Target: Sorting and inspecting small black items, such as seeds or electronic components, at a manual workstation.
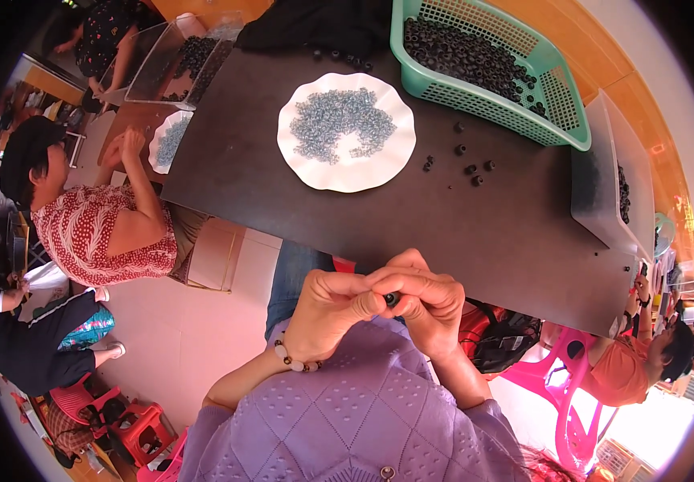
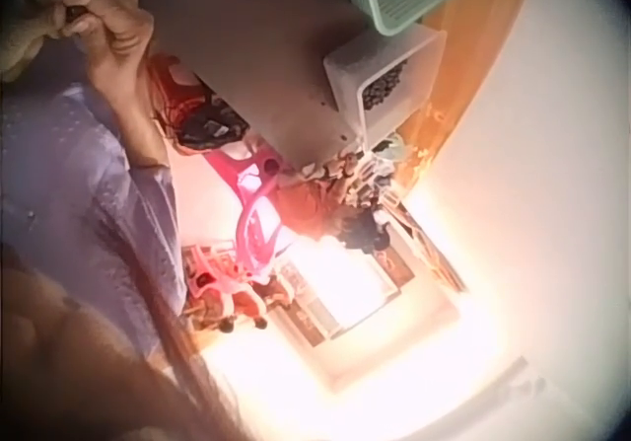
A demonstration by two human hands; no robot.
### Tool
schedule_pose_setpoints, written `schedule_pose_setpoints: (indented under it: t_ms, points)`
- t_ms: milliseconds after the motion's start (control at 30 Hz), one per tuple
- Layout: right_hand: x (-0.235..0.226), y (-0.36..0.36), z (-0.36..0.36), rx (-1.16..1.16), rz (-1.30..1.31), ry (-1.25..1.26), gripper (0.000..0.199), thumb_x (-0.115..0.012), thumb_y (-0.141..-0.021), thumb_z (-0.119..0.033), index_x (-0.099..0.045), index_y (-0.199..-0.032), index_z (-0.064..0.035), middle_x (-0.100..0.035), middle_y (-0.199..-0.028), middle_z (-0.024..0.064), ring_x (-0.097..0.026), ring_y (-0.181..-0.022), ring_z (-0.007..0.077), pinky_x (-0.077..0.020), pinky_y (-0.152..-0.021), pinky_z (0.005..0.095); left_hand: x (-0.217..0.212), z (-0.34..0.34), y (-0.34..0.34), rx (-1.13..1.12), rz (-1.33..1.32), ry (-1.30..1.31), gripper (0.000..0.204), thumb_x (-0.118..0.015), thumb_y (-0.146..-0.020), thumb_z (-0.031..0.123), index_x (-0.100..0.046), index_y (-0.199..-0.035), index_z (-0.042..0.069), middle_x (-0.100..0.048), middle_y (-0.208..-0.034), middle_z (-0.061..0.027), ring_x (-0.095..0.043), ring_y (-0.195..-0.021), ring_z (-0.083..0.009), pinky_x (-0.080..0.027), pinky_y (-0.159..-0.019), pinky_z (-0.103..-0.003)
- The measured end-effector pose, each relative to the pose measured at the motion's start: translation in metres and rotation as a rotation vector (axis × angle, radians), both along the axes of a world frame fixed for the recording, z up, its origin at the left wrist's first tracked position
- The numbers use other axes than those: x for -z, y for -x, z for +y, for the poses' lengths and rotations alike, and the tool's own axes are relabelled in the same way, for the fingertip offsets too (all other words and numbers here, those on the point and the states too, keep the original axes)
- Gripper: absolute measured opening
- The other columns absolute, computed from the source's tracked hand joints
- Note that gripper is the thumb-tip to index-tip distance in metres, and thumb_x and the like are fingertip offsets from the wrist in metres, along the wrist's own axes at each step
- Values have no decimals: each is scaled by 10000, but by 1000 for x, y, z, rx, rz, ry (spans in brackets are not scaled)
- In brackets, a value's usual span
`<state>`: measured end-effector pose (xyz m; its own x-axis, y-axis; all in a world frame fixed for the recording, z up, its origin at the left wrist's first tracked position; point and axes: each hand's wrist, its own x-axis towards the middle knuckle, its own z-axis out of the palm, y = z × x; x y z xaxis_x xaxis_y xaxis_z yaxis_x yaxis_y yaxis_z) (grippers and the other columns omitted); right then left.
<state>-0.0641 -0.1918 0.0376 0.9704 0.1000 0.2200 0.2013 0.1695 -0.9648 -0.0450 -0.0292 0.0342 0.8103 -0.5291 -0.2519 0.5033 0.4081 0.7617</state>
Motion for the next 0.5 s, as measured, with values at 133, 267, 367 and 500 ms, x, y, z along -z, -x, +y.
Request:
schedule_pose_setpoints:
  t_ms: [133, 267, 367, 500]
  points:
    - [0, 3, 1, 43, -52, 27, 295, -632, -869, -291, -693, -930, -9, -692, -934, 90, -536, -861, 186, -458, -758, 298, -6, 0, 3, -33, -113, -95, 204, -698, -845, 173, -702, -913, -19, -681, -771, -66, -589, -708, -76, -491, -656, -227]
    - [2, 0, 2, 24, -36, -11, 275, -624, -875, -264, -687, -982, -19, -691, -998, 81, -533, -881, 186, -445, -811, 301, -5, 0, -1, -43, -65, -74, 205, -696, -847, 182, -703, -904, -15, -680, -757, -60, -588, -704, -76, -483, -651, -221]
    - [6, -4, -1, -23, -27, -104, 310, -625, -875, -289, -686, -998, -11, -688, -1008, 91, -531, -893, 187, -437, -827, 316, -6, -1, -3, -10, -41, -46, 215, -692, -851, 202, -706, -901, -7, -679, -751, -55, -584, -689, -73, -468, -638, -213]
    - [8, -8, -5, -71, -41, -124, 352, -624, -874, -318, -682, -1021, -3, -680, -1029, 105, -527, -914, 190, -431, -839, 326, -4, -1, -5, 4, -57, -60, 225, -686, -855, 216, -707, -914, 1, -680, -748, -54, -584, -682, -72, -455, -627, -210]
